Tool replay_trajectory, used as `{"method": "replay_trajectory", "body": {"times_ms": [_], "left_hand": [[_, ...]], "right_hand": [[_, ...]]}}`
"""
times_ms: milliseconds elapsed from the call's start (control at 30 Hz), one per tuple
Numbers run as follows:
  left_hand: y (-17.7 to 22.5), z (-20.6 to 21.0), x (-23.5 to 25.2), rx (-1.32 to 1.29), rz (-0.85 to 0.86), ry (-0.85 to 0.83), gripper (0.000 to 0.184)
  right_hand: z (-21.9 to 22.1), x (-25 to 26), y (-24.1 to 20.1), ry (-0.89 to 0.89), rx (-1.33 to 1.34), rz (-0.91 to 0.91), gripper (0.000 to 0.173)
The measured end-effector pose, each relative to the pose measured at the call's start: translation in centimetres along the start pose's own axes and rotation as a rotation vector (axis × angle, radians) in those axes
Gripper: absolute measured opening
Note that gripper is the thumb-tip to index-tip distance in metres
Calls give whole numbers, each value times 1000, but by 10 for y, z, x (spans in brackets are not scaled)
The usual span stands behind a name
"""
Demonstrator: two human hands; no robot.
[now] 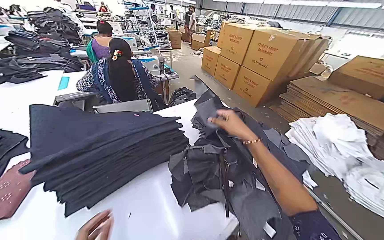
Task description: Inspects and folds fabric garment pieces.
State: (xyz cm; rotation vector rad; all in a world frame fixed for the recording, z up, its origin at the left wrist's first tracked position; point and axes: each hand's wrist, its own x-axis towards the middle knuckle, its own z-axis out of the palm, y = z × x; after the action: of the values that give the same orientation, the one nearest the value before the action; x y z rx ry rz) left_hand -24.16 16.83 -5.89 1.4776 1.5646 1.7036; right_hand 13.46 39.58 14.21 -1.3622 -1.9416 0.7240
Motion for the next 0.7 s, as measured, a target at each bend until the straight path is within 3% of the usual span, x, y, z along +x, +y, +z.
{"method": "replay_trajectory", "body": {"times_ms": [133, 167, 233, 300, 367, 500, 567, 700], "left_hand": [[44, 58, -5, 95, 344, -96, 81], [55, 65, -3, 145, 454, -108, 79], [70, 69, 3, 246, 689, -104, 47], [65, 58, 0, 252, 815, -166, 32], [66, 29, -28, 185, 698, -292, 32], [47, -58, -111, 478, 380, -478, 39], [43, -105, -147, 531, 148, -607, 35], [35, -164, -205, 681, -206, -663, 27]], "right_hand": [[84, -139, -56, -310, 150, -321, 28], [105, -170, -70, -368, 233, -413, 26], [134, -217, -100, -473, 385, -564, 22], [148, -248, -125, -523, 521, -622, 17], [147, -267, -139, -488, 623, -599, 17], [142, -285, -121, -362, 781, -491, 17], [142, -290, -97, -242, 616, -425, 19], [137, -296, -34, -83, 18, -211, 31]]}}
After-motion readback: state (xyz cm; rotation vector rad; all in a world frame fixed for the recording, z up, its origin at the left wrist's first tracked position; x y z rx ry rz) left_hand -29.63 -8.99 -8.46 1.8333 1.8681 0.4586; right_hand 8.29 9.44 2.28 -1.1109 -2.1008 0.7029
